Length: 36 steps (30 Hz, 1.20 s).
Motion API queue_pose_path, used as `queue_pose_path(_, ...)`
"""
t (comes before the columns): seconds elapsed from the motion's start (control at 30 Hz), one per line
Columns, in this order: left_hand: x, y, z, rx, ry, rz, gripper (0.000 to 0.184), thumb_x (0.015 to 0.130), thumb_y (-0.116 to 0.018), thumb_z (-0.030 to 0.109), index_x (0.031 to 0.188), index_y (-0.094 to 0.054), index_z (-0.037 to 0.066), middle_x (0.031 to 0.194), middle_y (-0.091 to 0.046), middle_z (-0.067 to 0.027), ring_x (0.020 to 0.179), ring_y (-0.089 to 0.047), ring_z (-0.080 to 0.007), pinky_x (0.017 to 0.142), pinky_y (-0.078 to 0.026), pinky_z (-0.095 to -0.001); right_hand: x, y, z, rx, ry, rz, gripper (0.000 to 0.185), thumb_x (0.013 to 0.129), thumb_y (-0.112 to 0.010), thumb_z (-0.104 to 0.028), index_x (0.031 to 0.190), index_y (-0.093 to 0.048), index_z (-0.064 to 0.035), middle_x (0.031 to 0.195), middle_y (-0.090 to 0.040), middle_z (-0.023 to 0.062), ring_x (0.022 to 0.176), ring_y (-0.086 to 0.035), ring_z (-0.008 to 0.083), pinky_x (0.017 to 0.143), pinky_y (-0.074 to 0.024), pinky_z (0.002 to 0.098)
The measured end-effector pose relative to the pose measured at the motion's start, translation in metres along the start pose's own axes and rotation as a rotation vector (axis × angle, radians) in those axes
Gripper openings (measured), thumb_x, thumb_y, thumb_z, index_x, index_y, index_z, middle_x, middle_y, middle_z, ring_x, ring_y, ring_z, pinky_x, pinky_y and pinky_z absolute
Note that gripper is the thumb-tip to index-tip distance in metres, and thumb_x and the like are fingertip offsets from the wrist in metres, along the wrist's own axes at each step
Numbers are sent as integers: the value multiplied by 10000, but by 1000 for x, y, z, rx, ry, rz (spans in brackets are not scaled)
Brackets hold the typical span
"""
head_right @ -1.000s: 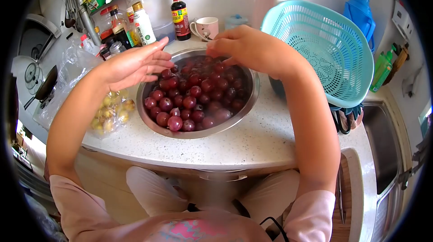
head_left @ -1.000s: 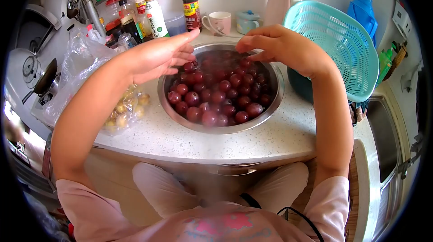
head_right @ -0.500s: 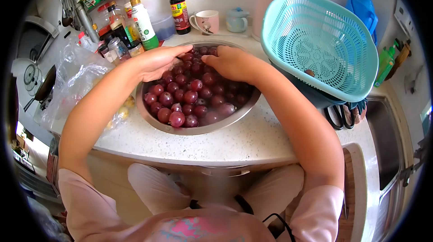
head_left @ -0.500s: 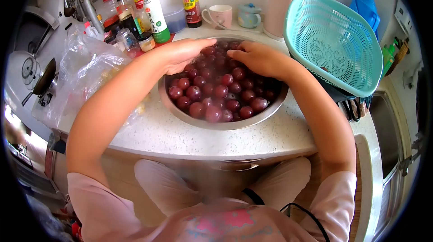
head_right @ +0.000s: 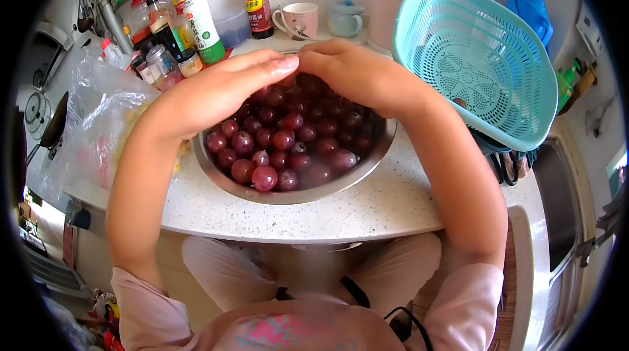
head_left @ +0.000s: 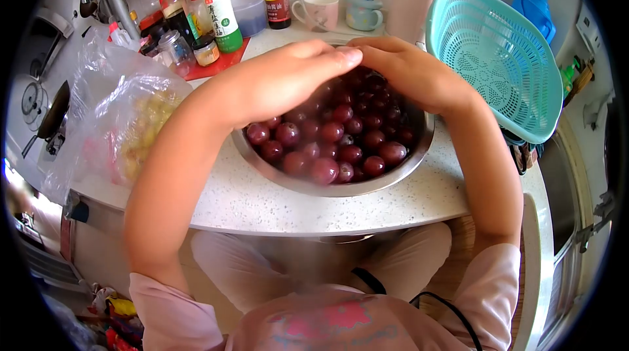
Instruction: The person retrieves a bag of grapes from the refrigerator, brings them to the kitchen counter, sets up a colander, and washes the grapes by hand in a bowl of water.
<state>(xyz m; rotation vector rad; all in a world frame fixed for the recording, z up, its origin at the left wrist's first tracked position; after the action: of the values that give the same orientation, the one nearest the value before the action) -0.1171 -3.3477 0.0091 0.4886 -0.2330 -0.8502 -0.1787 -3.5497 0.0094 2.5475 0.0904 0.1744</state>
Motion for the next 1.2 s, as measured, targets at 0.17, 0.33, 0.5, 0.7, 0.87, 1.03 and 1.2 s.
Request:
queue_pose_path(0.17, -29, 4, -1, 291, -245, -163, 878, 882, -792, 358, 1527, -339, -29, 1431, -502, -163, 1343, -472, -240, 1150, -348, -348, -10, 14, -15, -170, 97, -247, 402, 1012, -601, -313, 1272, -643, -9, 1128, -714, 75, 1107, -615, 169, 1000, -461, 299)
queue_pose_path(0.33, -39, 11, -11, 481, -238, -176, 993, 818, -835, 412, 1542, -323, -33, 1547, -375, -227, 1470, -330, -302, 1205, -269, -389, -24, 6, -6, -393, 472, -394, 706, 875, -758, -427, 1403, -530, -18, 1350, -609, 154, 1214, -582, 266, 1053, -433, 357)
queue_pose_path(0.5, -42, 7, -13, 568, -231, -159, 997, 820, -822, 399, 1557, -307, -31, 1590, -326, -241, 1530, -235, -330, 1233, -220, -425, -11, -8, 7, -502, 449, -387, 810, 833, -775, -397, 1473, -439, -29, 1364, -559, 191, 1306, -503, 356, 1099, -408, 415)
queue_pose_path(0.7, -29, -4, -28, 496, -496, 11, 772, 856, -721, 153, 1547, -392, 57, 1558, -418, -179, 1525, -266, -317, 1239, -223, -427, -5, -11, 6, -520, 420, -321, 668, 898, -711, -299, 1446, -461, -10, 1354, -588, 211, 1273, -548, 363, 1079, -426, 425)
queue_pose_path(0.87, -25, 1, -26, 549, -470, 87, 791, 863, -766, 210, 1541, -393, 44, 1544, -422, -191, 1470, -366, -316, 1214, -279, -387, 2, 2, 11, -447, 417, -298, 660, 878, -735, -262, 1427, -487, 8, 1345, -604, 224, 1260, -571, 358, 1078, -440, 400)
queue_pose_path(1.03, -42, 9, -21, 545, -305, -72, 1107, 743, -886, 346, 1603, -249, 63, 1588, -344, -224, 1491, -316, -343, 1216, -269, -405, -22, 0, -3, -531, 325, -353, 1044, 754, -844, -325, 1560, -259, -13, 1593, -339, 212, 1363, -508, 354, 1138, -402, 396)
queue_pose_path(1.2, -43, -2, -23, 673, -216, -42, 1151, 714, -864, 261, 1631, -183, 120, 1602, -296, -269, 1509, -254, -401, 1220, -256, -443, -25, -29, 13, -912, 277, -247, 1165, 683, -844, -311, 1588, -157, -56, 1641, -217, 207, 1507, -273, 390, 1200, -307, 465)
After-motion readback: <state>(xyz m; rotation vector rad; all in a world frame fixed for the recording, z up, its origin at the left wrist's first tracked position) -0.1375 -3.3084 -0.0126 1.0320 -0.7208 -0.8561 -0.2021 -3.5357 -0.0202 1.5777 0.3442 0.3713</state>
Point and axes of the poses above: each hand's wrist, its own x-axis towards the middle knuckle, its own y-axis out of the back of the hand, z = x × y, the point moved 1 cm from there along x, towards the middle knuckle
